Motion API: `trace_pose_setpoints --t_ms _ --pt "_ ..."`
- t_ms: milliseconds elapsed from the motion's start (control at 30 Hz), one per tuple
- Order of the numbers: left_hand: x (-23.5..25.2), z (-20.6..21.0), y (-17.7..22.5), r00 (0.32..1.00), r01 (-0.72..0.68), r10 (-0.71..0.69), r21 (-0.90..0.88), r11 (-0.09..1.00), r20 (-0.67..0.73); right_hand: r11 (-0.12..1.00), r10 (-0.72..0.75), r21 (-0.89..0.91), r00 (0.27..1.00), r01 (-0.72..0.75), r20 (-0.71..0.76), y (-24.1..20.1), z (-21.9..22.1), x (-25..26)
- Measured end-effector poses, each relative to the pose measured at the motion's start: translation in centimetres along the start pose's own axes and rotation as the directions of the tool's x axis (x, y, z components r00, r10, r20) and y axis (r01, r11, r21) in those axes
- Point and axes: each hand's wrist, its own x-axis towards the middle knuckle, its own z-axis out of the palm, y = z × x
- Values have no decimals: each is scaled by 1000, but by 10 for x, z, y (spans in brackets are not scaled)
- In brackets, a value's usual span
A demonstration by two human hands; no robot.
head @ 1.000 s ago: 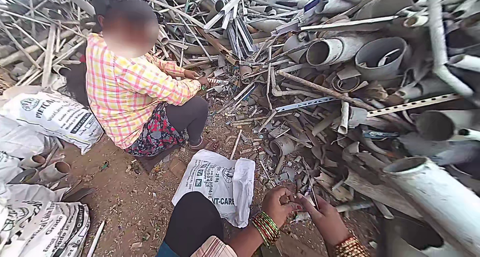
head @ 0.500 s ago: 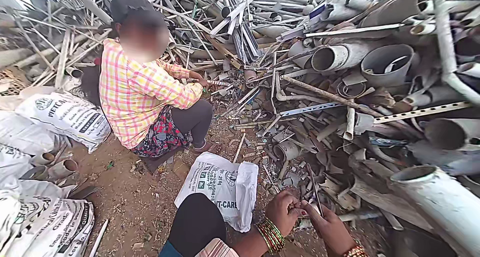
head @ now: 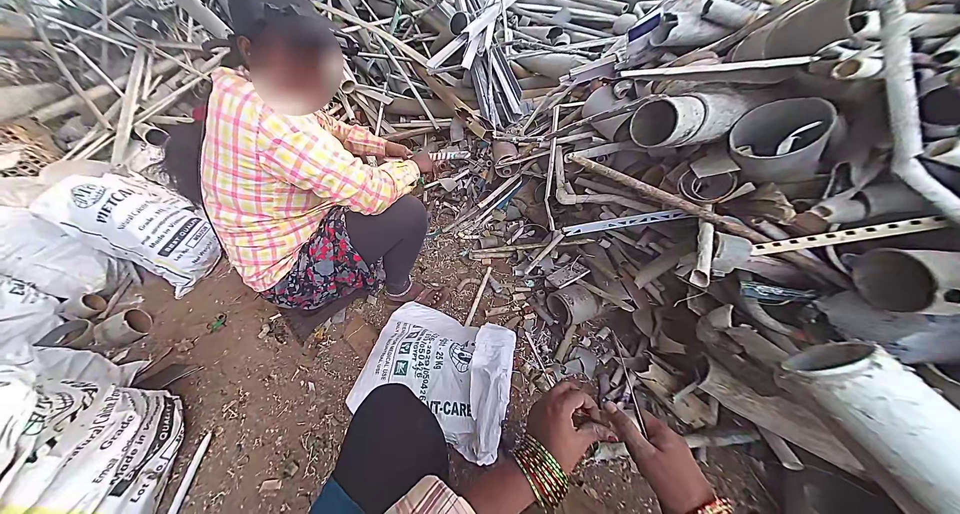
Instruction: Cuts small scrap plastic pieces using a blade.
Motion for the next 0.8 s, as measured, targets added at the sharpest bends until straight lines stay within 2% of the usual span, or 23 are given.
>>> trace_pose_setpoints --t_ms 167,367,467,600,800 --pt "2 -2 -1 1000 11 -11 2 1000 28 999 -15 35 1000 16 -9 4 4 1" --pt "5 -2 -1 994 86 -76 -133 987 81 955 -244 163 969 247 -41 9 3 2" --pt "5 -1 -4 986 155 -135 -232 960 101 925 -210 320 978 205 -18 11 5 6" --pt "6 0 -7 979 177 -139 -282 943 150 933 -159 321 987 163 -40 5 5 3" --pt "5 -2 -4 994 56 -33 -224 973 105 932 -168 312 983 183 -74 6 3 -1"
